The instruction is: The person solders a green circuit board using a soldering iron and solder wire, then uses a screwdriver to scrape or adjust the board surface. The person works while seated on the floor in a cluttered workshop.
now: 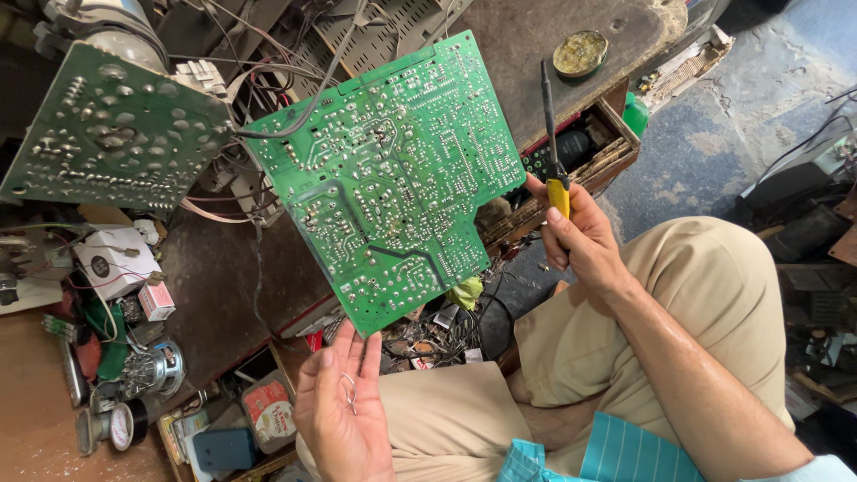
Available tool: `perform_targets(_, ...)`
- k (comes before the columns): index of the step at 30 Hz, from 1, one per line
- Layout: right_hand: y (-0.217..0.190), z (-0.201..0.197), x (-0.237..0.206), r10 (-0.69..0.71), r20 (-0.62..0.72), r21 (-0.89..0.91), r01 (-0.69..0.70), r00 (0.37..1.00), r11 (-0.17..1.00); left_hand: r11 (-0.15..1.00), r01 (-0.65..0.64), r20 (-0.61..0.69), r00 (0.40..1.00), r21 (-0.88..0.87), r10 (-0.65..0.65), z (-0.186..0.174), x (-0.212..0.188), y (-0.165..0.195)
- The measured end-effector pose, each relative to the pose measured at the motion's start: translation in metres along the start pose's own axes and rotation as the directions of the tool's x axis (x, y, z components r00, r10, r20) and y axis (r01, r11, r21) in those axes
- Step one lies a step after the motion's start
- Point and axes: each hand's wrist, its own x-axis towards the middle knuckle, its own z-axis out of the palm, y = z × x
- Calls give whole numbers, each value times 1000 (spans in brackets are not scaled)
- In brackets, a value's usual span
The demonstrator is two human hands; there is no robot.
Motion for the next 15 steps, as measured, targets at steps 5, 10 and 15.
perform_targets(5, 1, 0, -1, -22, 7, 40, 22, 1000, 999, 1000, -7, 0, 1000, -6, 7, -1, 3, -4)
perform_targets(10, 0, 0, 0, -9, -2, -12, 9, 1000, 1000, 1000, -10, -10, 1000, -4, 10, 0, 4, -1)
perform_targets(15, -2, 2, -2, 19, -15, -21, -19, 1000, 1000, 1000, -3, 4, 1000, -15, 3, 1, -1, 6)
